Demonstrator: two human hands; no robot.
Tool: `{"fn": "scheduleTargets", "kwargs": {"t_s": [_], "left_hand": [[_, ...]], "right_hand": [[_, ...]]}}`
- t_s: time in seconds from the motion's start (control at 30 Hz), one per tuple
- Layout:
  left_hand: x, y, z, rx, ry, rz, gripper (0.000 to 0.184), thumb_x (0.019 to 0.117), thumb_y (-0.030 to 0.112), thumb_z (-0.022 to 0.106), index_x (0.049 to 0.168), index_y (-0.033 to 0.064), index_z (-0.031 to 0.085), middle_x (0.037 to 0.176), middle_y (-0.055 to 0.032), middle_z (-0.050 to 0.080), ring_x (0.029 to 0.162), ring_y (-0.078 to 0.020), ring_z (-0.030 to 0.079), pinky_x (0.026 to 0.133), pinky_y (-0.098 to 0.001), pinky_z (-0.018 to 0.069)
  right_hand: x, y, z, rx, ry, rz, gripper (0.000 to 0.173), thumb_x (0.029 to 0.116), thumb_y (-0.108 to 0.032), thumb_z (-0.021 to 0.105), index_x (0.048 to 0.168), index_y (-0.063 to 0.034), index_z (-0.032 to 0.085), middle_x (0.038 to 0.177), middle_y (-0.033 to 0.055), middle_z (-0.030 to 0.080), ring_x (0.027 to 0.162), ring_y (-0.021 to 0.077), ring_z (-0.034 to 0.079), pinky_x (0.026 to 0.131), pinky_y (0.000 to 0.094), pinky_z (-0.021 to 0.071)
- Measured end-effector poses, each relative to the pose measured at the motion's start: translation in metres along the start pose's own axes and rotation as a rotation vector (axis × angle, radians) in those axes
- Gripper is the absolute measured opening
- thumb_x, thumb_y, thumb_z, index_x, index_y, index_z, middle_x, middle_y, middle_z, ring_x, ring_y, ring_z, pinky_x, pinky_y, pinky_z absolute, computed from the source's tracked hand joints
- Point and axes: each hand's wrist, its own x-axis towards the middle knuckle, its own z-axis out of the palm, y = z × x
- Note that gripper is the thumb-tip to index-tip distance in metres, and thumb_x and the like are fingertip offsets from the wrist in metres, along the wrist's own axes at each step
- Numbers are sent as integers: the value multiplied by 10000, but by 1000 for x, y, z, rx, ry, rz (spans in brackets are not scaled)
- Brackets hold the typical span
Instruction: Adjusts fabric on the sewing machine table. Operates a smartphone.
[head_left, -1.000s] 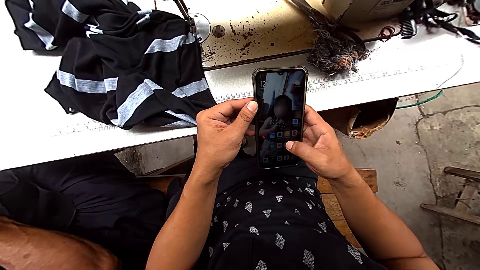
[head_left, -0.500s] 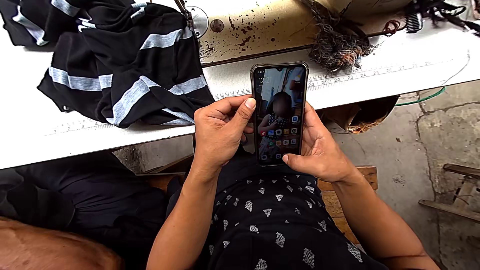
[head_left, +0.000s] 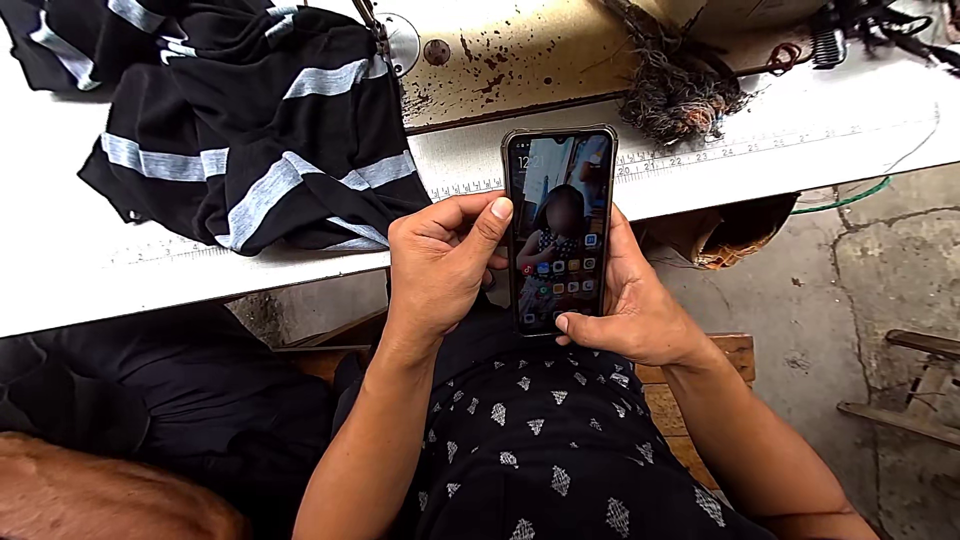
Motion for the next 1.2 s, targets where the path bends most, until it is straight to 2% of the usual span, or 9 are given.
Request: {"fn": "scheduleTargets", "kwargs": {"t_s": [0.27,0.5,0.73,1.2], "left_hand": [[0,1,0,-4,0,6,141,1015,117,651,1103,42,731,882,-37,742,656,-110,713,521,-249,611],[0,2,0,-19,-11,-7,149,1021,111,638,1110,35,730,890,-57,753,656,-120,723,518,-250,614],[2,0,0,-44,-10,-12,147,1020,96,633,1102,24,731,895,-65,755,676,-125,733,522,-258,619],[4,1,0,-40,-10,-23,155,1027,105,625,1112,28,730,905,-68,757,680,-123,734,519,-256,616]], "right_hand": [[1,0,0,4,6,-3,1060,782,118,698,1593,-275,139,1231,123,638,917,254,735,629,344,660],[0,-1,0,1,14,10,1053,785,128,680,1593,-285,145,1250,117,647,940,265,744,641,361,668],[0,-1,0,4,32,9,977,832,110,650,1585,-282,168,1245,120,656,915,271,751,607,356,664],[2,-4,-1,-4,33,-5,992,831,103,653,1598,-280,153,1253,116,652,922,263,748,597,350,661]]}}
